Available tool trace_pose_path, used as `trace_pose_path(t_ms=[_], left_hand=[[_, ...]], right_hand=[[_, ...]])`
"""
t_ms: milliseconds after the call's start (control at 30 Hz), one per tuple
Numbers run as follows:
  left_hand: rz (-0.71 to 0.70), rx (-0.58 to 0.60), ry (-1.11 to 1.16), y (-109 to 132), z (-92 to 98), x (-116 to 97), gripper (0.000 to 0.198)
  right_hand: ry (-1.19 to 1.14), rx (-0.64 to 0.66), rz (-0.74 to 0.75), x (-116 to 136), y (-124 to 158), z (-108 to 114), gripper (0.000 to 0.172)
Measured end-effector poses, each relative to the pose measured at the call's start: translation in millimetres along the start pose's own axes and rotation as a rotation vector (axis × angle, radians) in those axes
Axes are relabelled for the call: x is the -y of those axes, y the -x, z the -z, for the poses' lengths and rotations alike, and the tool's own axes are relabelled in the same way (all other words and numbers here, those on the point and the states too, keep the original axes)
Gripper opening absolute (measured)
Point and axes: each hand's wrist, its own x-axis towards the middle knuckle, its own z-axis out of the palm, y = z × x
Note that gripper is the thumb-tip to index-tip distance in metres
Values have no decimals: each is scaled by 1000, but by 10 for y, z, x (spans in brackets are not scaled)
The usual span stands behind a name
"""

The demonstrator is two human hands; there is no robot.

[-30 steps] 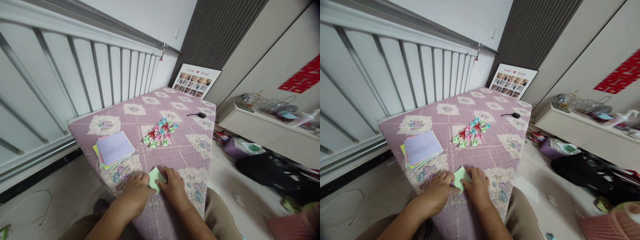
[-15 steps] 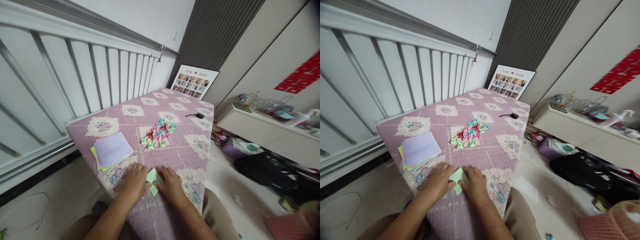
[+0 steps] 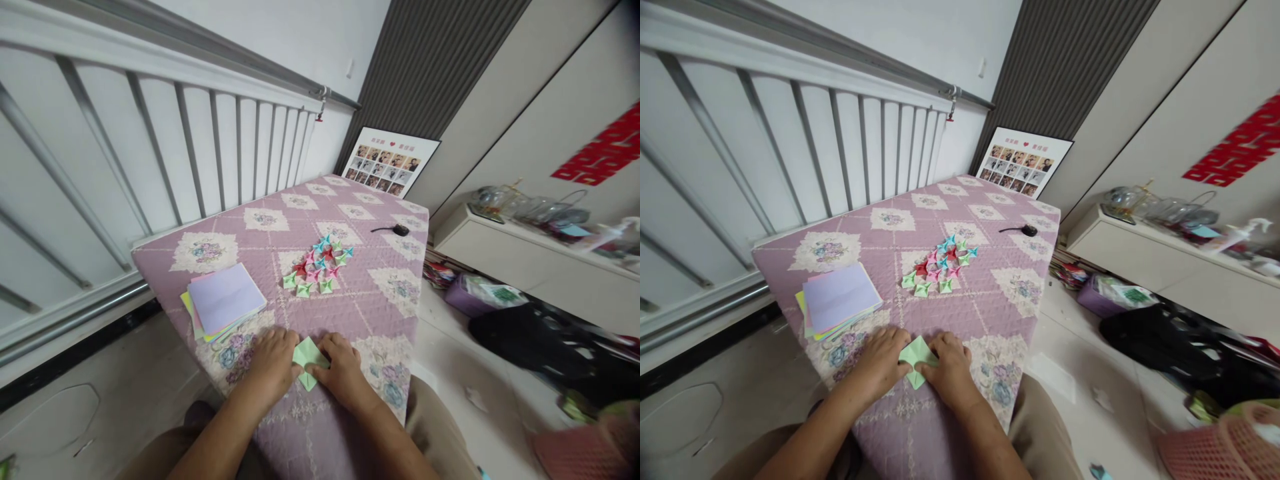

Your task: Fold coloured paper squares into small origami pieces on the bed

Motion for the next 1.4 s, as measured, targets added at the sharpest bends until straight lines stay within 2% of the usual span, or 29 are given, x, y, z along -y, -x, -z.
trace_pose_path(t_ms=[100, 267, 400, 567, 633, 767, 900, 1000, 1133, 1233, 1400], left_hand=[[-9, -19, 1, -4, -15, 9, 34], [-31, 0, -6, -10, -10, 18, 28], [-43, -29, 9, -24, -9, 16, 23], [-120, -30, 163, -64, -21, 18, 14], [-135, -31, 194, -80, -22, 12, 5], [-132, -69, 244, -97, -24, 4, 10], [-158, -138, 325, -102, -22, 15, 12], [-232, -229, 343, -81, 12, 17, 12], [-317, -323, 139, -9, 75, -14, 16], [-309, -306, -58, 37, 82, -51, 19], [-288, -159, -207, 48, 9, -108, 23]], right_hand=[[-31, -1, 7, -16, 15, -20, 19], [-147, -15, 17, -57, 43, -45, 20], [-270, -18, 35, -83, 37, -24, 22], [-479, 13, 82, -132, 20, 14, 27], [-523, 31, 60, -146, 24, 27, 26], [-568, 70, 65, -113, 29, 88, 15], [-389, -10, 218, -10, -13, 196, 5], [-219, -108, 351, 64, -60, 273, 9], [-51, -233, 492, 114, -80, 303, 8], [60, -283, 521, 94, -43, 250, 6], [140, -264, 519, -33, 61, 97, 12]])
